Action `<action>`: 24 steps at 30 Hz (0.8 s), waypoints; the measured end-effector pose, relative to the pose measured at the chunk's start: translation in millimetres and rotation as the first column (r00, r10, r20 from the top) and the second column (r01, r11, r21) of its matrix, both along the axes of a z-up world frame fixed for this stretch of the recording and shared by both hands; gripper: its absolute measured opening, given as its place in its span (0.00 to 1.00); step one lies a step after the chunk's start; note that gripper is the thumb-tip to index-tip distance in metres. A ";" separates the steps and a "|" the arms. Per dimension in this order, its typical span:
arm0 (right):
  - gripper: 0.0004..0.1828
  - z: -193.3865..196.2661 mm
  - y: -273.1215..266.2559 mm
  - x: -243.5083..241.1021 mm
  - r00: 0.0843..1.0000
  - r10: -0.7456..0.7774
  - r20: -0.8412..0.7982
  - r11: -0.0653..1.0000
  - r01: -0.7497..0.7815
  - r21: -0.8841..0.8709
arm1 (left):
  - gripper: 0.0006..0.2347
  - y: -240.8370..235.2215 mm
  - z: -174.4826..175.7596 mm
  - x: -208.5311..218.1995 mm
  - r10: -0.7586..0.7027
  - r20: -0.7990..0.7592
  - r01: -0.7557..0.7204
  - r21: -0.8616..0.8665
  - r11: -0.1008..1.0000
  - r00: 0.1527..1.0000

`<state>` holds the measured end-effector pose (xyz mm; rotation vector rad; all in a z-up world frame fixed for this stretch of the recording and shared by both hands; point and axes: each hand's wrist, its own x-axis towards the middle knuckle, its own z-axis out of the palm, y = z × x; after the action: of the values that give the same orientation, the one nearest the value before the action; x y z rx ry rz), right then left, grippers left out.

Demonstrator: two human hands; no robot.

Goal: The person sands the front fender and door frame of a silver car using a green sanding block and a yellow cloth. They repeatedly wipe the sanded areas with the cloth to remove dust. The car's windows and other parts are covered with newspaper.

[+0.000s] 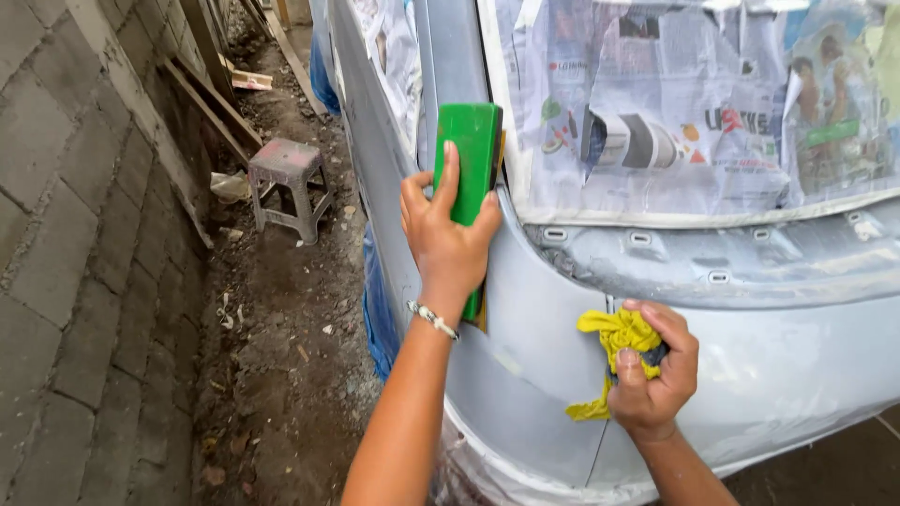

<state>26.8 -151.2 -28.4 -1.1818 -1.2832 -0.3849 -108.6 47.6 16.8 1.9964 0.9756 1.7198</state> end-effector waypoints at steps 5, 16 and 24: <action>0.20 15.3 7.2 -6.2 0.956 -0.124 0.264 0.991 0.132 -0.012 | 0.34 -53.9 -37.0 -3.7 -0.062 -0.036 0.066 0.132 0.989 0.997; 0.20 20.7 13.9 -23.8 0.849 -0.284 0.445 0.945 0.326 -0.020 | 0.34 -48.7 -73.2 -24.5 -0.164 0.045 0.162 0.059 0.985 0.985; 0.20 18.8 10.8 -23.6 0.851 -0.300 0.431 0.934 0.353 -0.047 | 0.33 21.6 -46.3 -20.9 -0.285 0.174 0.292 -0.017 0.956 0.943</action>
<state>3.1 -140.4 -9.5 -1.4857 -1.4872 -0.8579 -129.5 69.2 -29.5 1.8243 0.6217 1.6576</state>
